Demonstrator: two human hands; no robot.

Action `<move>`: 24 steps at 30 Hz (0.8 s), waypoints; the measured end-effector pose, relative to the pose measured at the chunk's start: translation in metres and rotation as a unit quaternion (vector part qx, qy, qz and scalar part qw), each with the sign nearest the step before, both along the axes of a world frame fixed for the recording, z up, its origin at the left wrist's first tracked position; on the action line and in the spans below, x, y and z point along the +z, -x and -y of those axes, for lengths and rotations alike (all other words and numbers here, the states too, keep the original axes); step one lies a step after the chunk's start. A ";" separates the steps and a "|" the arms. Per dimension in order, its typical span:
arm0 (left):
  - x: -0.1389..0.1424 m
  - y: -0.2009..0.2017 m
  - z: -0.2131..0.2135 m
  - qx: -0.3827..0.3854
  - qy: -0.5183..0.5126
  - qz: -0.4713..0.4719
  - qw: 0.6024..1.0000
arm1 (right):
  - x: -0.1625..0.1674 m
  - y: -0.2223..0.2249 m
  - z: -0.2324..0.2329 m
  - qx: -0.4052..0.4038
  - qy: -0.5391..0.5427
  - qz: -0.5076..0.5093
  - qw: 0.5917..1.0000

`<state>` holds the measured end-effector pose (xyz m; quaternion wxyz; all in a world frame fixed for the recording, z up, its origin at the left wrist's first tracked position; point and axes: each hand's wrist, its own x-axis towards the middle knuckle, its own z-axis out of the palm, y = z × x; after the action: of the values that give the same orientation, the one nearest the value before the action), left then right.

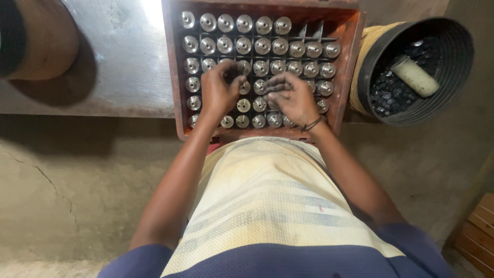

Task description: The person repeatedly picks small dark caps from a cylindrical container and places them into the openings of metal cups arranged in a red crate. The person also uses a cylindrical tool to press or wipe the tops of the cups.

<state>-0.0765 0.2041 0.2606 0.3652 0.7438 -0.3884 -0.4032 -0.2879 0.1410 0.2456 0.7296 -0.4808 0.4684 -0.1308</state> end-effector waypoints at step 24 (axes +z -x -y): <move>-0.017 -0.030 0.026 -0.037 0.015 0.125 0.991 | 0.010 -0.039 0.018 0.168 0.466 -0.200 0.846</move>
<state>-0.0468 0.1784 0.2435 0.3099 0.7677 -0.4645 -0.3144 -0.2485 0.1228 0.2554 0.3217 -0.8512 0.4000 -0.1099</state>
